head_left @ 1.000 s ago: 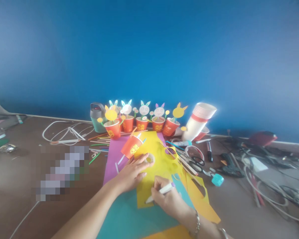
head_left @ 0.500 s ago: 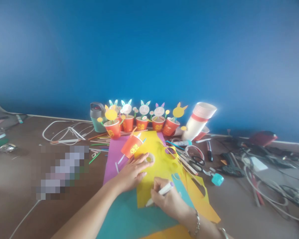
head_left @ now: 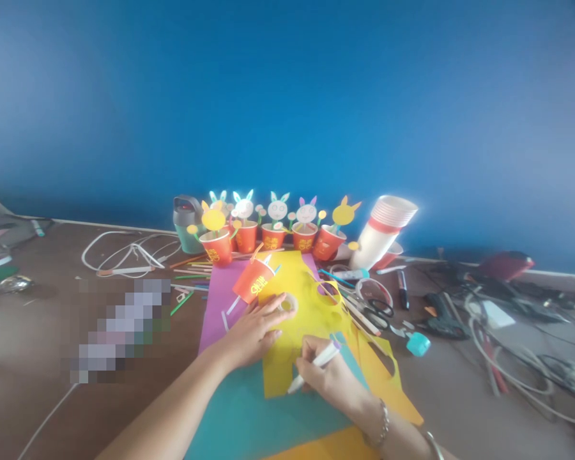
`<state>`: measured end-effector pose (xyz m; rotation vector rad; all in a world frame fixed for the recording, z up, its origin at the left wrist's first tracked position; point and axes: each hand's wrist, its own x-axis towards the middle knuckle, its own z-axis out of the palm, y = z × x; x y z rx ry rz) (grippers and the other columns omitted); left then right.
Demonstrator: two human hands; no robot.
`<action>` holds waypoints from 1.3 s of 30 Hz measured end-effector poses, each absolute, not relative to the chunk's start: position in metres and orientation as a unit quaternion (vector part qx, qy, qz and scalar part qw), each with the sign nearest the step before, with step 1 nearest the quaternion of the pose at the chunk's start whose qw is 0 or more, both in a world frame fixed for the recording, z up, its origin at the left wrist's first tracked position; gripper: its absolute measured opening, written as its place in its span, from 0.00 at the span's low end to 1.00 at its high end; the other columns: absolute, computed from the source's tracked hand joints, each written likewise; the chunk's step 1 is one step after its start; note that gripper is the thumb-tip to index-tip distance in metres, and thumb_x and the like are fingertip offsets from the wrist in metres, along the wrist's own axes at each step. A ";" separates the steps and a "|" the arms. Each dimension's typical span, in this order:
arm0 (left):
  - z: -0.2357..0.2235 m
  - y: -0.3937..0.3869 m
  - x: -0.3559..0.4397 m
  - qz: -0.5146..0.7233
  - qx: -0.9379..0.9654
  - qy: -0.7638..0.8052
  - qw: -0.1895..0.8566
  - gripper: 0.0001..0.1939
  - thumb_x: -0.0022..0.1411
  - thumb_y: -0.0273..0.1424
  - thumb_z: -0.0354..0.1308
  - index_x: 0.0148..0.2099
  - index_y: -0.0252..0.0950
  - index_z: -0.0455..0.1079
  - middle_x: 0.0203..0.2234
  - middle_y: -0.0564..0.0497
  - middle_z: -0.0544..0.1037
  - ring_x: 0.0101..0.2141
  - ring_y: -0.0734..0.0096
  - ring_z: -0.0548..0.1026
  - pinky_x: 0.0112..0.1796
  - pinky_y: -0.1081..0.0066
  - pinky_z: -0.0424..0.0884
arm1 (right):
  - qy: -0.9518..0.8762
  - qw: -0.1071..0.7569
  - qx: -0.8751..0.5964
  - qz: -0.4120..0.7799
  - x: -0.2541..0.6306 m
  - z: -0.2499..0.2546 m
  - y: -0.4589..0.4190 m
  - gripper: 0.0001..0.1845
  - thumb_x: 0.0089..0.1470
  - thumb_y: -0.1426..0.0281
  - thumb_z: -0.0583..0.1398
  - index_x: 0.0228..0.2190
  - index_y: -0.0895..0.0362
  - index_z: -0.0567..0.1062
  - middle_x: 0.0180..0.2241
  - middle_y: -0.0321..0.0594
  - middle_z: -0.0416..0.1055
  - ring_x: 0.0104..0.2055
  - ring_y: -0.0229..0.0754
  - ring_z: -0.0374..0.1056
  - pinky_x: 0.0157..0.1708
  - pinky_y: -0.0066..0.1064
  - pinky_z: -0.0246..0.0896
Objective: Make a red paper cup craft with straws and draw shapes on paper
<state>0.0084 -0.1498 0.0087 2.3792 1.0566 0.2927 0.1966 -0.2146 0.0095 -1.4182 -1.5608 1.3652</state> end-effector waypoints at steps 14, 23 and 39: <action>0.008 -0.150 0.007 0.123 0.877 0.383 0.264 0.26 0.67 0.29 0.46 0.64 0.53 0.53 0.67 0.55 0.46 0.65 0.61 0.47 0.62 0.52 0.42 | -0.613 0.296 -0.536 0.498 0.196 0.010 -0.214 0.10 0.42 0.70 0.54 0.17 0.53 0.56 0.12 0.26 0.56 0.15 0.31 0.53 0.16 0.22 0.44; 0.011 -0.151 0.007 0.117 0.875 0.386 0.268 0.25 0.68 0.30 0.45 0.64 0.54 0.53 0.67 0.55 0.46 0.65 0.62 0.47 0.62 0.51 0.42 | -0.617 0.300 -0.535 0.493 0.195 0.010 -0.214 0.11 0.43 0.70 0.55 0.17 0.53 0.55 0.13 0.25 0.53 0.16 0.30 0.48 0.16 0.23 0.43; 0.006 -0.150 0.007 0.120 0.877 0.385 0.261 0.25 0.68 0.30 0.44 0.64 0.54 0.53 0.67 0.55 0.45 0.65 0.63 0.46 0.62 0.52 0.42 | -0.612 0.319 -0.545 0.477 0.192 0.009 -0.215 0.12 0.45 0.69 0.54 0.18 0.52 0.55 0.13 0.25 0.54 0.15 0.31 0.51 0.17 0.23 0.49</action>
